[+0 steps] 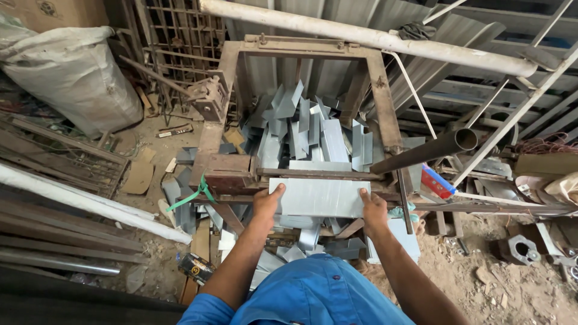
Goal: The person manipulates metal sheets on a frame, positioning them and using a hammer to shape the metal. They handle the sheets one by one, checking the placement on the metal frame before striking the edges with a hammer.
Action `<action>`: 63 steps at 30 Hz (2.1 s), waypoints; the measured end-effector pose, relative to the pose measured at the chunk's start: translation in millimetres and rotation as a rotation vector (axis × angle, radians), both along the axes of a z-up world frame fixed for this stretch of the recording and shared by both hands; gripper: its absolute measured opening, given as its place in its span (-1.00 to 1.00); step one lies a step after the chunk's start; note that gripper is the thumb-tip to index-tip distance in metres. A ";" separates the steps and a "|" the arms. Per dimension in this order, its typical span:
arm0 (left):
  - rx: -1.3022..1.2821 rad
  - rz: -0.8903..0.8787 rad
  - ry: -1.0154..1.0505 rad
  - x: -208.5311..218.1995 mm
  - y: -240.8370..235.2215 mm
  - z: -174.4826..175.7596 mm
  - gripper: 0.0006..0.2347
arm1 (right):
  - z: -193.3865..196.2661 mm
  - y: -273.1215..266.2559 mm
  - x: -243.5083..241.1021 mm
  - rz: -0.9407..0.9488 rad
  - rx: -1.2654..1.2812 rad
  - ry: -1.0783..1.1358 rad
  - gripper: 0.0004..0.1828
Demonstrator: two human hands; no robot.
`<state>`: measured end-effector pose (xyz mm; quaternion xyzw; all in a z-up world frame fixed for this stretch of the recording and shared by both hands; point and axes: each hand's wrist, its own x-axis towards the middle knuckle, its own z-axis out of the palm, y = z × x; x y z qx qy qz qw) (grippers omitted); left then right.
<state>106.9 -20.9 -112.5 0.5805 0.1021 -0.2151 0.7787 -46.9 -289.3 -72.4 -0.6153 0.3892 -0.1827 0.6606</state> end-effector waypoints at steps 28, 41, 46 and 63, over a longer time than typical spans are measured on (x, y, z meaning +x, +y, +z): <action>0.026 -0.011 0.006 1.2 -0.3 3.5 -0.73 | -3.8 1.0 -1.6 0.034 0.064 -0.093 -0.57; 0.032 -0.027 -0.041 4.2 1.8 -7.7 -0.71 | -4.4 -8.9 -4.4 0.085 0.011 0.042 -0.51; 0.340 0.044 -0.206 -9.0 25.8 -3.2 -0.58 | 27.8 -20.9 -24.0 0.102 -0.126 0.159 -0.53; -0.093 -0.305 -1.169 -74.1 -105.8 303.3 -0.50 | 282.5 -56.5 -23.2 0.315 -0.257 -0.758 -0.60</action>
